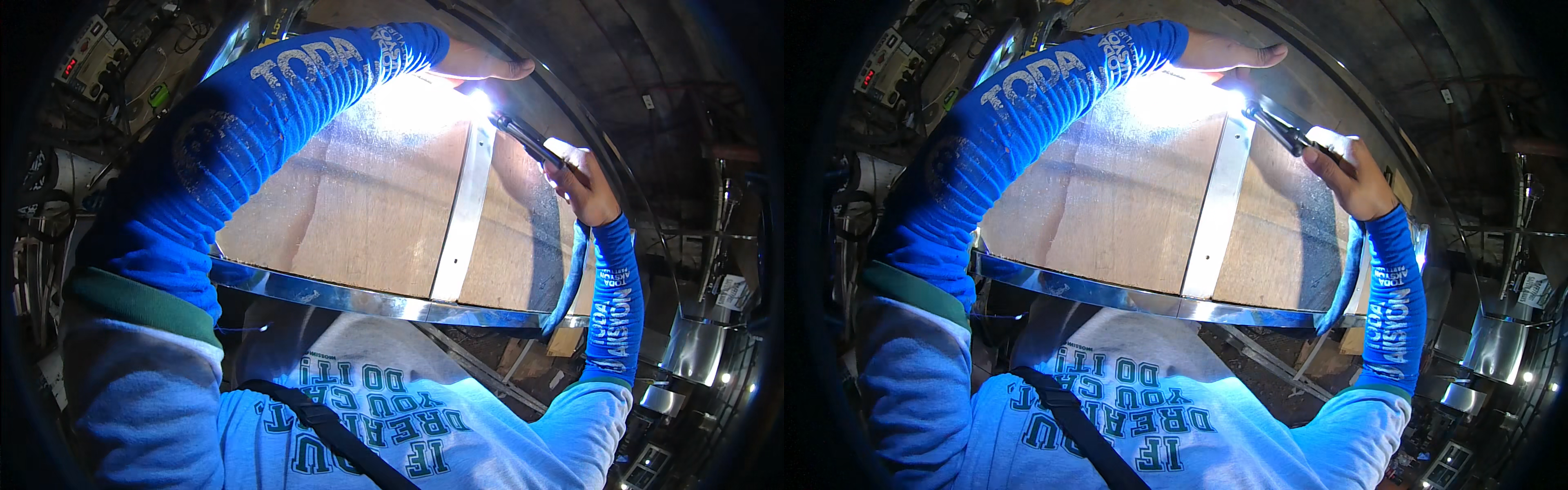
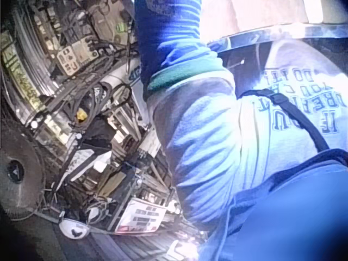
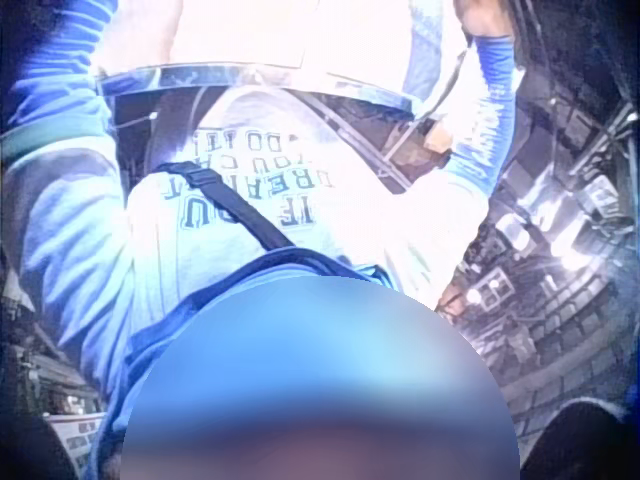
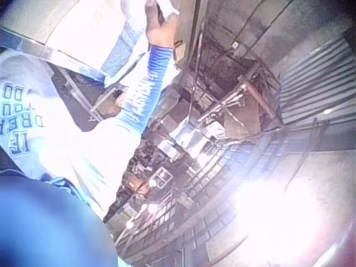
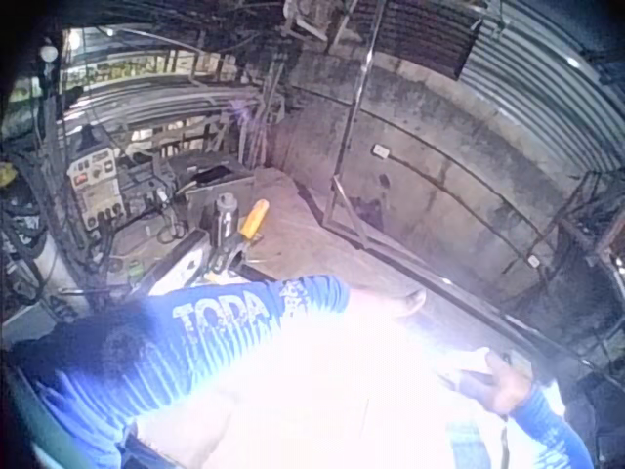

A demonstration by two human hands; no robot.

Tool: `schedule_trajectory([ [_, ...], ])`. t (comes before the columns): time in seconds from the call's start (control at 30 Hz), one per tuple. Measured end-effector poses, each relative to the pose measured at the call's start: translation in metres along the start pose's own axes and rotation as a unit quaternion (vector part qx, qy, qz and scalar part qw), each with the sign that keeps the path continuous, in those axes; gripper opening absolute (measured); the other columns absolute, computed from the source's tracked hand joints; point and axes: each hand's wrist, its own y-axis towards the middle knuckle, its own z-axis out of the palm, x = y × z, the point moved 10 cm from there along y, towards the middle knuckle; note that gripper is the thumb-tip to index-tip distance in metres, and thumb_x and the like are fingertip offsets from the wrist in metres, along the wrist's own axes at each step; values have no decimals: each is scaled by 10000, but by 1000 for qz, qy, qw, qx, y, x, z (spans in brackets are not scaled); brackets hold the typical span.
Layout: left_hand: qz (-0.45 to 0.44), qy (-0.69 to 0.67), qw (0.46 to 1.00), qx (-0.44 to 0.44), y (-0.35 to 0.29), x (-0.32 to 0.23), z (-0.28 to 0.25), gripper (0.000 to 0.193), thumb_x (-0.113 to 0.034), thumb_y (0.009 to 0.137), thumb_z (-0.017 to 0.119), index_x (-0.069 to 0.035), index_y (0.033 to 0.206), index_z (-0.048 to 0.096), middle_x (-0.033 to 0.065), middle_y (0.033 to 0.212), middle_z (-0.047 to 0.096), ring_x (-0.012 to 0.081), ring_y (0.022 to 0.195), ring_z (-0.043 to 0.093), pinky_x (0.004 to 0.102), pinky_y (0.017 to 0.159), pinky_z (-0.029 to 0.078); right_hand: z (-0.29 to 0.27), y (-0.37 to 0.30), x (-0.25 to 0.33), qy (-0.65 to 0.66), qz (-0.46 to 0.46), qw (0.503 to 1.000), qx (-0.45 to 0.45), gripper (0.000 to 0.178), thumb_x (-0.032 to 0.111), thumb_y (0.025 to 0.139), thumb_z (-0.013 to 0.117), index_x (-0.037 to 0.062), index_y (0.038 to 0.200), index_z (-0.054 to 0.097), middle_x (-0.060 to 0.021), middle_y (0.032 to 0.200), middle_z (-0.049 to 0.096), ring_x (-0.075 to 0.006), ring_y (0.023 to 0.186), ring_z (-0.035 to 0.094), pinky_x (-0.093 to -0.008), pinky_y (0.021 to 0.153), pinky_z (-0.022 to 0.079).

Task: The person adjusts the head-mounted camera, then uses a welding torch to tack and weld metal strips onto a wooden workbench. The person handles a metal strip and the welding torch, creating visible sparks and molten metal along the seam.

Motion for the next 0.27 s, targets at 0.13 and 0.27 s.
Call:
schedule_trajectory([
  [0.13, 2, 4, 1000, -7, -5, -6, -5, 1303, -1033, 748, 142, 1, 1344, 666, 252, 1567, 457, 388, 1513, 358, 541, 1239, 263, 4, -10, 16, -32, -69, 997, 16, 467, 403, 1037, 636, -50, 1139, 686, -46, 816, 632, -116, 771, 529, -303, 683, 439],
  [0.27, 11, -7, 1000, 9, -12, -14, -4, 1303, -1027, 759, 136, 14, 1342, 661, 252, 1573, 450, 393, 1511, 359, 538, 1233, 271, 2, -8, 21, -64, -76, 995, 0, 514, 424, 1032, 624, -68, 1167, 684, -106, 803, 651, -147, 767, 563, -315, 715, 465],
])
